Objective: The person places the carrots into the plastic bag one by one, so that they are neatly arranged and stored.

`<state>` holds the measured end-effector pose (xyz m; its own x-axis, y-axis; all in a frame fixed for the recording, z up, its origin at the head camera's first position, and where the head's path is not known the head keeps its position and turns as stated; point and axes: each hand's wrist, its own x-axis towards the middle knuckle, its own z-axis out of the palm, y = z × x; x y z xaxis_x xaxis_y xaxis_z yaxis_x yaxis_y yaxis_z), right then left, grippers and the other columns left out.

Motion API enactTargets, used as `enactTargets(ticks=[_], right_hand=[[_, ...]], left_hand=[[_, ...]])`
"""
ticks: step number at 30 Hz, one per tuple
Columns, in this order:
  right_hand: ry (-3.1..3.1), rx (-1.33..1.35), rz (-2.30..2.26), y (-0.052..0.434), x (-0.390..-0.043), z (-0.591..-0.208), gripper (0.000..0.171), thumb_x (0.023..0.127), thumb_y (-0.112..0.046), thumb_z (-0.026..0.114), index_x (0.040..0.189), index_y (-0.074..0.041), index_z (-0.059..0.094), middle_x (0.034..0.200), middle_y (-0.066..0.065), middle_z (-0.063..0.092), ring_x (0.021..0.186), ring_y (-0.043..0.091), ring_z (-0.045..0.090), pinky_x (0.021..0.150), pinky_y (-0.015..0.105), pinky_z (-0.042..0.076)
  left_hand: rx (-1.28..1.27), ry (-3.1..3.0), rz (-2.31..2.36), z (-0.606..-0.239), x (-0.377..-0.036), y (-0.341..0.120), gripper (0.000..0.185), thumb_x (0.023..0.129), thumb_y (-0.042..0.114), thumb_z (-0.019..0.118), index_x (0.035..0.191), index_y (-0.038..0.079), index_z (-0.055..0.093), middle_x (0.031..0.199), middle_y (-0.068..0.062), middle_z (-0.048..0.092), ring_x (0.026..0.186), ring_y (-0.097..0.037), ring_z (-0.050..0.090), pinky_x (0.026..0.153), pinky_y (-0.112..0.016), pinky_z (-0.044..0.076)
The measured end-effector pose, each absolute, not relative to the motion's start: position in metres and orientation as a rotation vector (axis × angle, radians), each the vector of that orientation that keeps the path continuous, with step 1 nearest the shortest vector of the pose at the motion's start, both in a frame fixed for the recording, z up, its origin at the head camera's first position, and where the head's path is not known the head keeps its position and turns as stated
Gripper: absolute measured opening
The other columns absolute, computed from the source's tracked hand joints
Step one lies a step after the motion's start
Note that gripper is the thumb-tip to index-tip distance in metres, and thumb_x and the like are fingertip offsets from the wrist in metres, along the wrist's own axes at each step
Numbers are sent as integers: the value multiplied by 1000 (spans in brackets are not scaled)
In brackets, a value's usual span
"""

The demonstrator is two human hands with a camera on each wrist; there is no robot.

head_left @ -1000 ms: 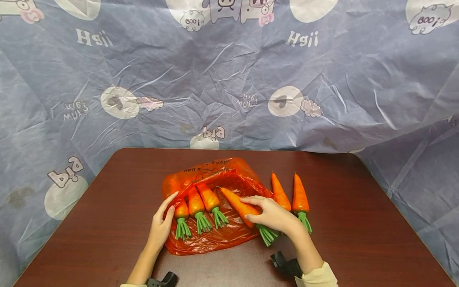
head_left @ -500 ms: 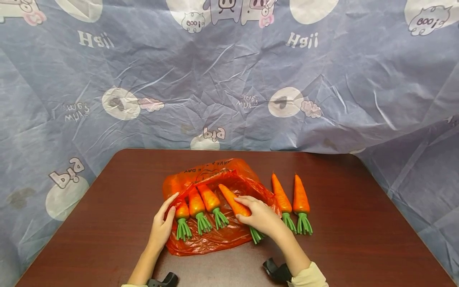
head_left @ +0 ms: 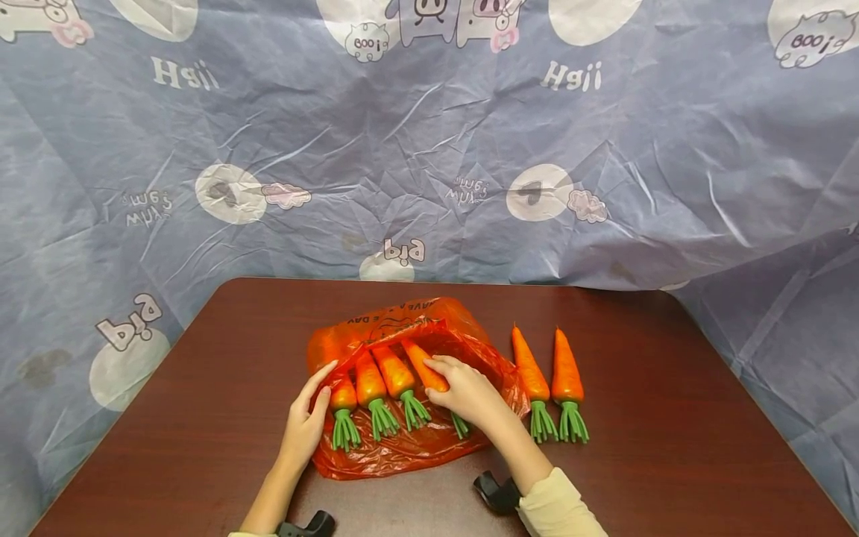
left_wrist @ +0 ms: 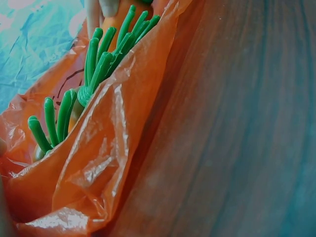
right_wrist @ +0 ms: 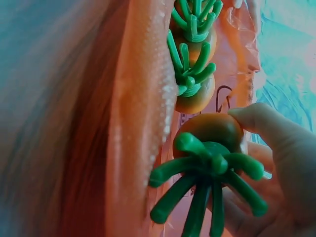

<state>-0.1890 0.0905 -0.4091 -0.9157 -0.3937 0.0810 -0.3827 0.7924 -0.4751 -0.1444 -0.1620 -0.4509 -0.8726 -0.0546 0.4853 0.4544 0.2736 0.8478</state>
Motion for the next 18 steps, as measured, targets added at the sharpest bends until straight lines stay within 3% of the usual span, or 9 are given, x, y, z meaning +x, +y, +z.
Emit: enactTargets(ticks=[18], right_hand=[[3012,-613,-684,64,-214,-419,51,82,-30,61,130,-15,52,135,10,48,115,31,52,86,50,48]], left_hand=[[-374,-2113,-1637,-450,-144,-161,35,92,-5,42,126,-3,49,125,-25,50,116,11,42,97,-4,31]])
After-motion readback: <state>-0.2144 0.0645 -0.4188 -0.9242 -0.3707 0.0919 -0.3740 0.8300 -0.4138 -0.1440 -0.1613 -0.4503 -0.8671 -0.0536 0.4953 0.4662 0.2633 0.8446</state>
